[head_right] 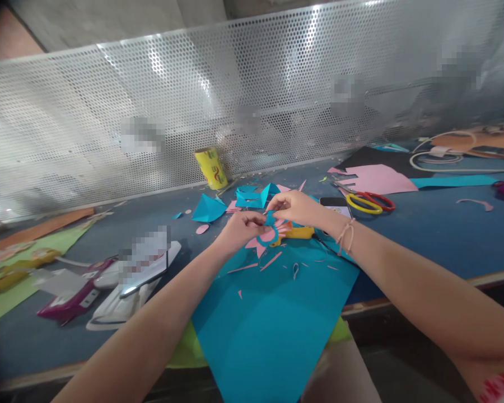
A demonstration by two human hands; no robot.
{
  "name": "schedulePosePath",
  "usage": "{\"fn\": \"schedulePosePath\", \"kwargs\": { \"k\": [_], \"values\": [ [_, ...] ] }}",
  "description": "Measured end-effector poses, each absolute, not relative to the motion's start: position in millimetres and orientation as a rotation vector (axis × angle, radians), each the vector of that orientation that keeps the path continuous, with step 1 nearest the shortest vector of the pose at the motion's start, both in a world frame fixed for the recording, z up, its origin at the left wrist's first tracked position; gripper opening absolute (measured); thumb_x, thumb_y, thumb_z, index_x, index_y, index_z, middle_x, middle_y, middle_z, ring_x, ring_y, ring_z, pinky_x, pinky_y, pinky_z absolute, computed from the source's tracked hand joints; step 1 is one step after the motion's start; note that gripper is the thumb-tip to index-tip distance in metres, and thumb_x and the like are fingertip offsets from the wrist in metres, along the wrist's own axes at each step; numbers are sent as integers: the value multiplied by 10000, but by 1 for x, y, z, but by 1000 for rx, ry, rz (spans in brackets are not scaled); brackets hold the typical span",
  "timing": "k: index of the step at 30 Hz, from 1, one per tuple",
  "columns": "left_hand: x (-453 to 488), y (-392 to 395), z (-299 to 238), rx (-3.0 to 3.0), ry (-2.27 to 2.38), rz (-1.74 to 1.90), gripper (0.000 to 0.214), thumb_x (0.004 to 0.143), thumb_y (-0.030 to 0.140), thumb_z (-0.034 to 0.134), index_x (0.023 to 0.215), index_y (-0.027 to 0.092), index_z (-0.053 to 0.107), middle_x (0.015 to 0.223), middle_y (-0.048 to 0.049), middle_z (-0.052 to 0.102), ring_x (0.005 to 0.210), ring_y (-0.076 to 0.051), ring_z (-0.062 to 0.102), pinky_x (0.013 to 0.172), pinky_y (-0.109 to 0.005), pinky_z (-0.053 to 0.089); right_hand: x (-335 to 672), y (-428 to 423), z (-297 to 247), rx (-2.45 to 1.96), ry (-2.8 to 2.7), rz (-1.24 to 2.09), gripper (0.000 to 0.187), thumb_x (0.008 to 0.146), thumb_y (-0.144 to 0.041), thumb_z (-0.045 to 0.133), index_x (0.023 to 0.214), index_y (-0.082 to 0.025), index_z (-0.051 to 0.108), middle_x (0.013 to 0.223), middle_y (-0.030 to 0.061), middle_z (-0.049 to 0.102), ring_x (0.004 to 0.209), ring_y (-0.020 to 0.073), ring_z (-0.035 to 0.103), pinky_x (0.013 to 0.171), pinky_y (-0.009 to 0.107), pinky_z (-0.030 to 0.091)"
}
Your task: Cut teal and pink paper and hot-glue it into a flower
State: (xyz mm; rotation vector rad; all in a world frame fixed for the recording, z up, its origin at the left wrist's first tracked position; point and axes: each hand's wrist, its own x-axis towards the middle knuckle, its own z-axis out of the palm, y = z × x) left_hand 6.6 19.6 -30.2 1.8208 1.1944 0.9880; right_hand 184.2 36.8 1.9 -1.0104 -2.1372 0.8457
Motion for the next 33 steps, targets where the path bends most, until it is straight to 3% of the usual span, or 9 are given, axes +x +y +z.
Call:
{"fn": "schedulePosePath", "kwargs": {
  "k": [7,18,24,33],
  "values": [
    [8,16,-25,1814,1184,1026,220,549,226,706,738,147,628,825,-36,642,786,-143,569,757,-292,442,184,37,0,-1011,-2161,820,130,685,-179,539,785,-183,622,694,-4,636,644,122,593,629,269,462],
    [7,14,-24,1710,1126,979,247,554,231,709,758,136,607,725,-11,601,687,-112,547,695,-274,440,190,43,-1,-968,-2196,911,138,719,-269,565,815,-193,629,745,13,640,702,141,590,642,270,461],
    [7,15,-25,1545,1023,991,268,526,226,729,727,131,579,705,10,563,664,-90,518,652,-241,421,197,45,-1,-885,-1940,1323,212,774,-314,530,905,-211,661,950,35,644,815,151,601,697,277,482],
    [8,13,-23,1439,891,1040,245,523,175,725,721,129,589,688,17,564,652,-81,517,654,-239,408,195,47,-5,-844,-1792,1449,196,731,-297,610,882,-191,673,799,23,640,725,130,595,685,285,480]
  ]
}}
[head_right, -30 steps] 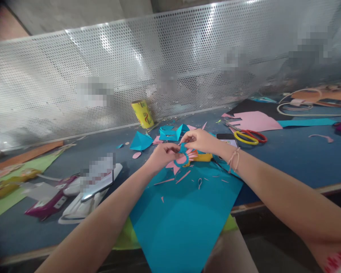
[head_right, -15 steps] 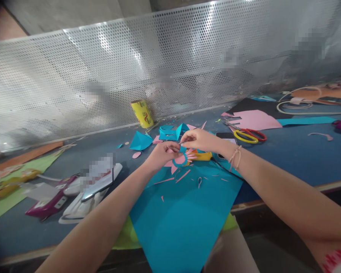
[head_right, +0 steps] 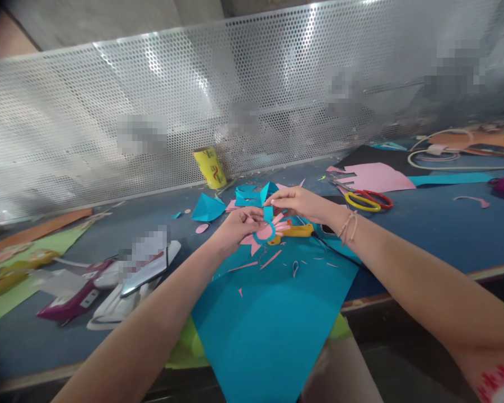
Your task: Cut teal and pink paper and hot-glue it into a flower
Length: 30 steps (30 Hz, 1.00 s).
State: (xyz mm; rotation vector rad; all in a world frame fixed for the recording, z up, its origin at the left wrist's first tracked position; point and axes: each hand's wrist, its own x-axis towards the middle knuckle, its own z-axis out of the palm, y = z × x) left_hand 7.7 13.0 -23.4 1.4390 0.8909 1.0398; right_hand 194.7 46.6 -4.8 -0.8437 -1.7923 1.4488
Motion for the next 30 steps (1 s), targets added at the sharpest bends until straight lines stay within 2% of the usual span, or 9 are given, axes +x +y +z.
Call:
{"fn": "schedulePosePath", "kwargs": {
  "k": [7,12,15,19,25,30],
  "values": [
    [7,13,-24,1427,906,1084,220,526,146,710,716,140,599,676,18,569,647,-88,530,663,-251,419,194,45,-3,-849,-1779,1406,157,751,-319,585,825,-206,665,747,13,631,724,135,594,699,290,471],
    [9,15,-26,1507,973,1130,294,506,166,731,769,144,601,724,3,594,701,-110,549,692,-270,430,192,43,-3,-879,-1891,1354,201,725,-305,613,890,-191,629,785,15,623,696,128,587,644,277,470],
    [9,16,-26,1607,981,1146,306,513,192,739,783,143,605,786,-25,616,768,-133,560,738,-287,431,188,42,-4,-936,-1951,1230,230,706,-304,627,895,-174,604,762,13,611,657,120,568,609,267,459],
    [9,16,-24,1695,988,1215,297,536,204,730,802,150,610,875,-51,626,846,-154,560,786,-301,423,183,40,-2,-962,-1962,1058,167,691,-222,615,845,-166,582,743,4,587,636,105,544,592,247,443],
    [9,14,-24,1540,935,1222,347,542,165,719,862,153,584,910,-44,608,840,-146,565,694,-259,445,184,41,-3,-953,-1922,1056,199,717,-162,554,907,-200,603,783,3,596,607,92,545,536,224,445],
    [8,17,-26,1253,881,1310,429,541,155,714,933,158,540,850,-29,611,737,-114,574,655,-252,453,189,49,-8,-891,-1877,1229,162,723,-200,575,875,-217,627,787,5,610,653,109,580,580,241,497]
  ]
}}
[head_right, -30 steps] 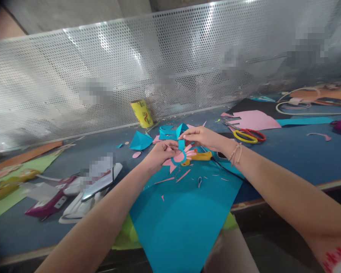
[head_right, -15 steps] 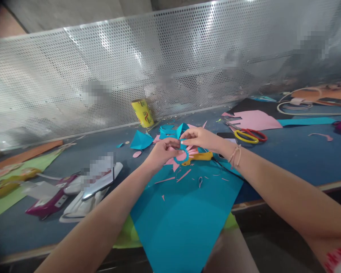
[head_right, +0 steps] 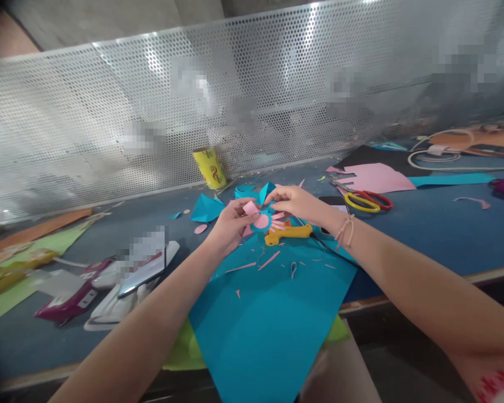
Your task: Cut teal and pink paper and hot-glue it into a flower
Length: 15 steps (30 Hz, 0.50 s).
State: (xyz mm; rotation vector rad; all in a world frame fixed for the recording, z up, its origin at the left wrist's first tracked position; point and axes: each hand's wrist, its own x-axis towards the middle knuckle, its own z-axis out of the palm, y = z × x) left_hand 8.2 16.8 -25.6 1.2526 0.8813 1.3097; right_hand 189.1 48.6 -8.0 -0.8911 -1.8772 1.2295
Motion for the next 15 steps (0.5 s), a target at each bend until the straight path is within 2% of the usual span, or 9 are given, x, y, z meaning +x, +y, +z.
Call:
{"fn": "schedulePosePath", "kwargs": {
  "k": [4,7,11,15],
  "values": [
    [5,19,-25,1177,967,1298,449,538,144,714,945,156,527,783,-20,607,616,-90,554,527,-205,418,194,49,-7,-806,-1914,1317,234,719,-221,596,951,-214,624,853,16,624,729,129,603,630,262,506],
    [4,20,-24,1185,1018,1298,445,547,135,705,950,153,519,774,-27,612,595,-87,552,489,-186,396,196,47,-6,-799,-1945,1286,283,725,-250,591,1003,-209,620,905,27,626,772,138,600,674,286,500],
    [4,20,-25,1327,1129,1296,416,576,156,692,956,151,521,794,-41,623,592,-89,553,483,-188,393,194,48,-7,-846,-2066,972,250,709,-275,593,943,-206,648,886,34,637,828,164,587,738,317,475],
    [6,21,-27,1531,1152,1351,395,572,139,692,931,158,528,812,-40,629,692,-118,587,593,-230,453,184,44,-9,-933,-2083,605,195,678,-303,623,842,-202,652,904,53,634,830,180,584,740,323,468]
  ]
}}
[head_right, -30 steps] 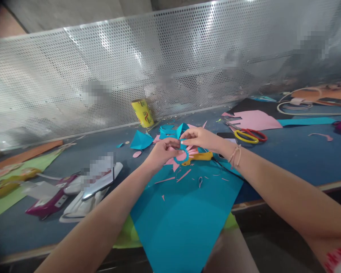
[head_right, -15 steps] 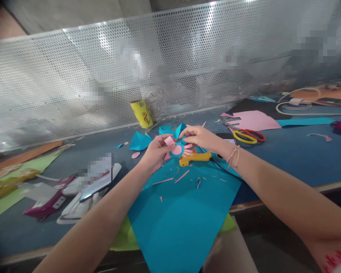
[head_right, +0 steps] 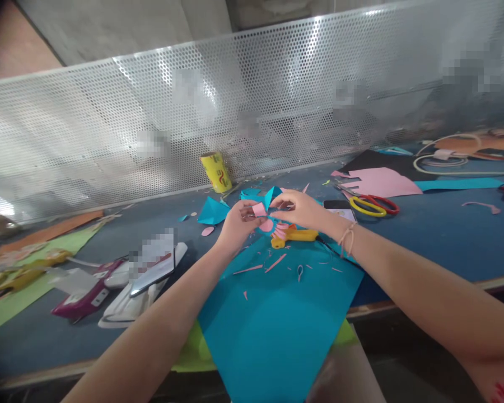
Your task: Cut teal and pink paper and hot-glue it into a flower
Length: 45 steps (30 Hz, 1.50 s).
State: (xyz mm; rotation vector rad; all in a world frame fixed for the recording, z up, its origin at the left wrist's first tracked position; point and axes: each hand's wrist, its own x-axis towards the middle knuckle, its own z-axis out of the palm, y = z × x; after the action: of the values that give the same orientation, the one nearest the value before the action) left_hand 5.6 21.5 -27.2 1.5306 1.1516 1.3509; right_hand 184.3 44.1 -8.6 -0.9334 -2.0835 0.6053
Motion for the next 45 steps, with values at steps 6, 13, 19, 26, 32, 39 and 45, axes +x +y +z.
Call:
{"fn": "schedulePosePath", "kwargs": {
  "k": [6,13,19,26,32,39,45],
  "values": [
    [9,22,-28,1643,1044,1337,379,575,157,697,912,160,526,829,-34,628,740,-133,600,671,-271,475,176,38,-8,-911,-2093,500,80,716,-255,564,735,-202,621,778,21,649,740,158,591,699,302,456],
    [9,22,-29,1542,1000,1295,338,571,183,700,873,160,552,794,-25,640,725,-133,590,646,-258,465,179,38,-3,-949,-1962,801,85,713,-243,541,694,-198,610,744,19,664,736,163,614,705,302,459],
    [8,22,-30,1475,917,1344,247,580,156,681,795,142,561,750,-14,628,702,-113,583,691,-259,448,186,45,-4,-964,-1817,854,113,743,-287,543,739,-200,614,742,36,668,730,169,625,740,334,478],
    [7,22,-27,1392,955,1347,260,573,214,709,787,138,583,726,-7,607,666,-97,549,645,-240,426,206,63,-11,-1155,-1903,282,248,750,-253,534,965,-189,641,825,69,661,738,204,615,739,394,481],
    [7,22,-27,1371,1016,1340,251,568,302,722,713,143,592,601,24,544,592,-86,518,571,-220,420,197,46,-3,-876,-2028,516,246,781,-259,501,987,-239,634,1001,55,626,895,190,590,790,359,482],
    [7,19,-24,1176,992,1327,305,570,336,724,752,148,567,645,7,570,588,-93,550,534,-232,488,190,42,-8,-867,-1815,1016,212,745,-306,569,910,-217,669,900,25,668,789,161,623,760,359,498],
    [7,15,-19,1060,987,1269,258,606,305,713,751,147,569,597,22,535,519,-62,520,476,-187,478,191,45,-9,-758,-1629,1384,266,703,-324,640,942,-210,668,836,20,656,747,130,615,736,327,513]
  ]
}}
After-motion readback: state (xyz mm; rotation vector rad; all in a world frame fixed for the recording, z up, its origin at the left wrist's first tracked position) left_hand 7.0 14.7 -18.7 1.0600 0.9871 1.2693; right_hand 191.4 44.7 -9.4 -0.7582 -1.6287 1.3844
